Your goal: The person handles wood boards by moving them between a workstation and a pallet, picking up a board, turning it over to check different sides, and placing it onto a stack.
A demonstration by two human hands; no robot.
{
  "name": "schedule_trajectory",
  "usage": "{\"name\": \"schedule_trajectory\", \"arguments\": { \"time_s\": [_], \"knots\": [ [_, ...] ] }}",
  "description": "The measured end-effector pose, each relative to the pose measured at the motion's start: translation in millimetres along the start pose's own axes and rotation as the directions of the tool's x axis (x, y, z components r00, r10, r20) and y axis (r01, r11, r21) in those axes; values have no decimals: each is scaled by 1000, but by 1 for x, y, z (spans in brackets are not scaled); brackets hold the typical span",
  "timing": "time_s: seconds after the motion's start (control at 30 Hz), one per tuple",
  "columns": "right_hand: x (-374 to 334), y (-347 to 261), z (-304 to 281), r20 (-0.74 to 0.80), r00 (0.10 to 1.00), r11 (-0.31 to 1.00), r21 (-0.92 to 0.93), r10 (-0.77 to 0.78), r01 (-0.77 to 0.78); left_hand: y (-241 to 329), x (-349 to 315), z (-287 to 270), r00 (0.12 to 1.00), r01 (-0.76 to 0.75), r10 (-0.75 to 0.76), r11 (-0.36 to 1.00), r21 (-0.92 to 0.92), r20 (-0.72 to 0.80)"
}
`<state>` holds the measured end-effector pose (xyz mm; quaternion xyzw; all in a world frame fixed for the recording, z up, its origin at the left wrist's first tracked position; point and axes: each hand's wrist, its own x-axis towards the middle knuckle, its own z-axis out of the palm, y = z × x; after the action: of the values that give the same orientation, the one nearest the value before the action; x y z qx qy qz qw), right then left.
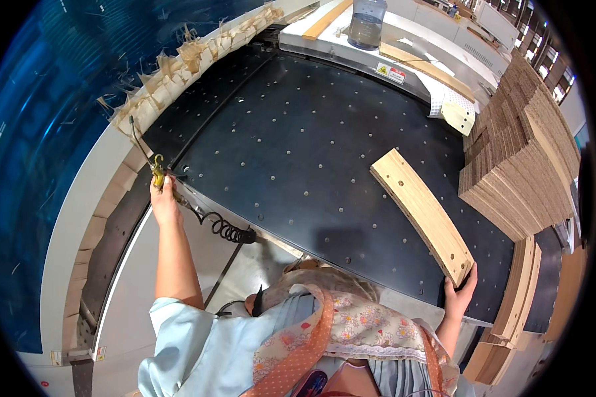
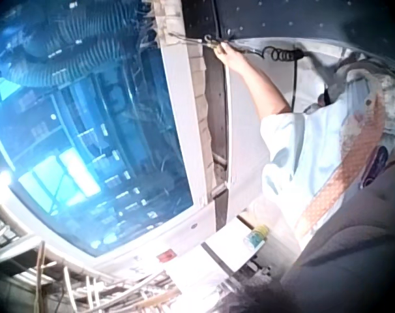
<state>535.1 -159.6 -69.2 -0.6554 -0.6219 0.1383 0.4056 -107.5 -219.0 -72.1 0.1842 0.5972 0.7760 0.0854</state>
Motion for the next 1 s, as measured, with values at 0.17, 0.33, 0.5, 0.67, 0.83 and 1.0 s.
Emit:
{"name": "schedule_trajectory", "arguments": {
  "time_s": [0.17, 0.33, 0.5, 0.67, 0.83, 1.0],
  "knots": [
    [1, 2, -5, -11, 998, 998, 39, 54, -54, -25, 22, 9, 997, -80, 71, 900, 429, 37],
    [16, -14, -11, 32, 999, 991, -130, -16, 20, -39, 13, -24, 1000, -22, 6, 693, 720, 24],
    [55, -75, -18, 311, 940, 850, -449, -140, 275, -79, -63, -48, 855, 170, -464, 673, 720, 232],
    [97, -94, 25, 500, 865, 837, -453, -45, 306, -40, -98, 19, -67, 33, -710, 701, 713, 701],
    [119, -83, 37, 267, 955, 946, -253, -131, 200, 43, -78, 112, -272, 77, -552, 804, 589, 788],
    [136, -46, -1, -155, 987, 999, 3, 44, -44, 66, -92, 201, -217, 49, -339, 933, 358, 915]
  ]
}}
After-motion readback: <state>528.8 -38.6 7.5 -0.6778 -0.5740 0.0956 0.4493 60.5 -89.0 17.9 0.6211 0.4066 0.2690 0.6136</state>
